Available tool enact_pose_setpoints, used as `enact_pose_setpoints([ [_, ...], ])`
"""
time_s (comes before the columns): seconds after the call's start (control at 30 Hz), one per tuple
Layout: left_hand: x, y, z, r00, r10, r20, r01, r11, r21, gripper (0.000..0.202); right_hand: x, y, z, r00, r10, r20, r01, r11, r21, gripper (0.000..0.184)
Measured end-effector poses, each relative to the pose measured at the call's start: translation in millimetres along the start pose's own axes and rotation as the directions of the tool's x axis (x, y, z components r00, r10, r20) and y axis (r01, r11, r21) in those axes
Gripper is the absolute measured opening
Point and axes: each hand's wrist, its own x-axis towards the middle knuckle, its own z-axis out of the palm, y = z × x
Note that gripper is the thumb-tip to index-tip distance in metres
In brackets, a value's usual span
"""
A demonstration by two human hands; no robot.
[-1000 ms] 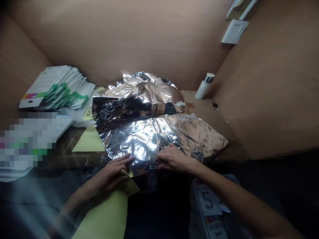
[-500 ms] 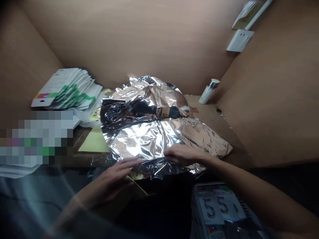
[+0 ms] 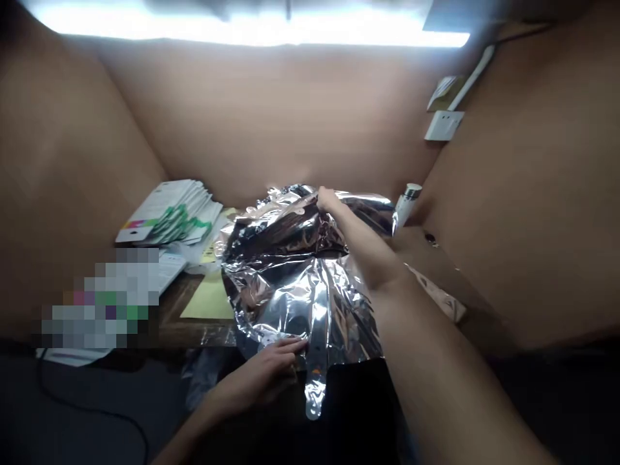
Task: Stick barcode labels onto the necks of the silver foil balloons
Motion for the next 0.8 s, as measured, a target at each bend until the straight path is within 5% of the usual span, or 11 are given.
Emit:
enact_pose_setpoints([
  [0.07, -7, -1, -2.0, 0.987, -0.141, -0.075, 0.128, 0.979, -0.161, 0.021, 13, -23, -5, 1.0, -0.006, -0.031, 0.005, 1.0, -0.002, 0.071],
  [0.17, -22, -5, -5.9, 0.891, -0.385, -0.239, 0.239, 0.848, -0.473, 0.025, -11, -55, 8, 0.982, -0.102, -0.16, 0.105, 0.994, 0.011, 0.083],
  [0.23, -31, -6, -8.6, 0.815, -0.474, -0.333, 0.211, 0.779, -0.591, 0.031, -60, -67, 24, 0.944, -0.222, -0.244, 0.25, 0.964, 0.087, 0.069],
  [0.37, -35, -5, -10.4, 0.714, -0.546, -0.438, 0.152, 0.731, -0.665, 0.035, -194, -71, 68, 0.861, -0.504, -0.068, 0.475, 0.751, 0.458, 0.044],
  [0.5, -27, 0, -1.2, 0.763, -0.537, -0.361, 0.106, 0.654, -0.749, 0.035, -281, -65, 112, 0.844, -0.507, -0.174, 0.516, 0.681, 0.52, 0.036],
  [0.6, -18, 5, 11.7, 0.791, -0.523, -0.317, 0.105, 0.627, -0.772, 0.04, -300, -57, 131, 0.833, -0.457, -0.313, 0.552, 0.729, 0.404, 0.039],
  [0.8, -5, 15, 35.6, 0.763, -0.517, -0.388, 0.121, 0.705, -0.699, 0.045, -324, -49, 144, 0.79, -0.391, -0.472, 0.561, 0.772, 0.3, 0.044],
])
